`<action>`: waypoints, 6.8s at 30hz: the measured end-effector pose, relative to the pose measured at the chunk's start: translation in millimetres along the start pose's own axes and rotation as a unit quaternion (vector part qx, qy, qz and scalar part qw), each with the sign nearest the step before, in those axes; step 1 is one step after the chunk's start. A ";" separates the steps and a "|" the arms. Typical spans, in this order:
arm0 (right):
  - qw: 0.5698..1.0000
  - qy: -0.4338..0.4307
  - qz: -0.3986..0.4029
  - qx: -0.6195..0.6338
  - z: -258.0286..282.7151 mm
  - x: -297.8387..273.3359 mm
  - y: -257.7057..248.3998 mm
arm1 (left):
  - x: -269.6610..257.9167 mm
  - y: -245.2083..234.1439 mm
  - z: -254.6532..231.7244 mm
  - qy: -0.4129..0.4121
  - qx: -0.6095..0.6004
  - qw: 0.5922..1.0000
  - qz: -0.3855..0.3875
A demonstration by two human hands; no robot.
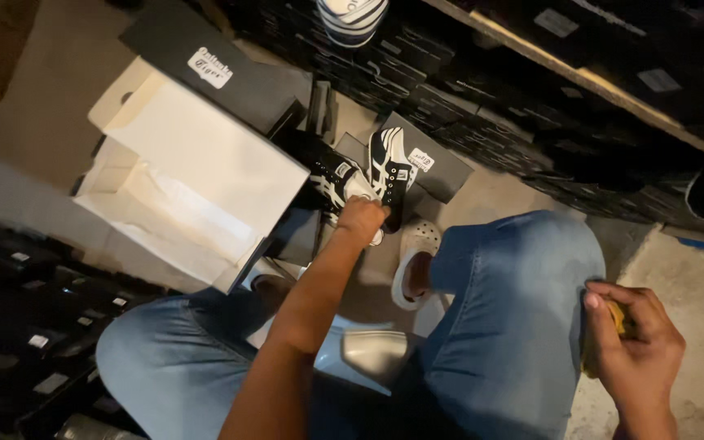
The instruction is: The person cleans a black and white shoe by wiping the upper, sole, and sides with a yellow cloth.
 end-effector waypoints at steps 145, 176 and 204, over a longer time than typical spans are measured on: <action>0.921 -0.378 -0.060 0.074 75.2 -94.0 3.6 | -297.6 22.3 -245.4 0.289 -0.842 0.415 -0.187; 0.954 -0.240 -0.074 0.166 -29.2 -64.0 -20.9 | -339.2 -10.8 -291.8 0.280 -0.375 0.851 -0.236; 0.755 -0.191 0.049 0.625 58.4 -120.9 -9.4 | -335.1 9.0 -254.7 0.432 -0.729 0.518 -0.118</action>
Point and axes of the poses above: each hand's wrist, its own x-axis towards the middle knuckle, its own y-axis out of the palm, z = x × y, the point moved 2 cm from there along x, towards the middle knuckle, and after that the axes turned 10 degrees about z, right-handed, at the moved point
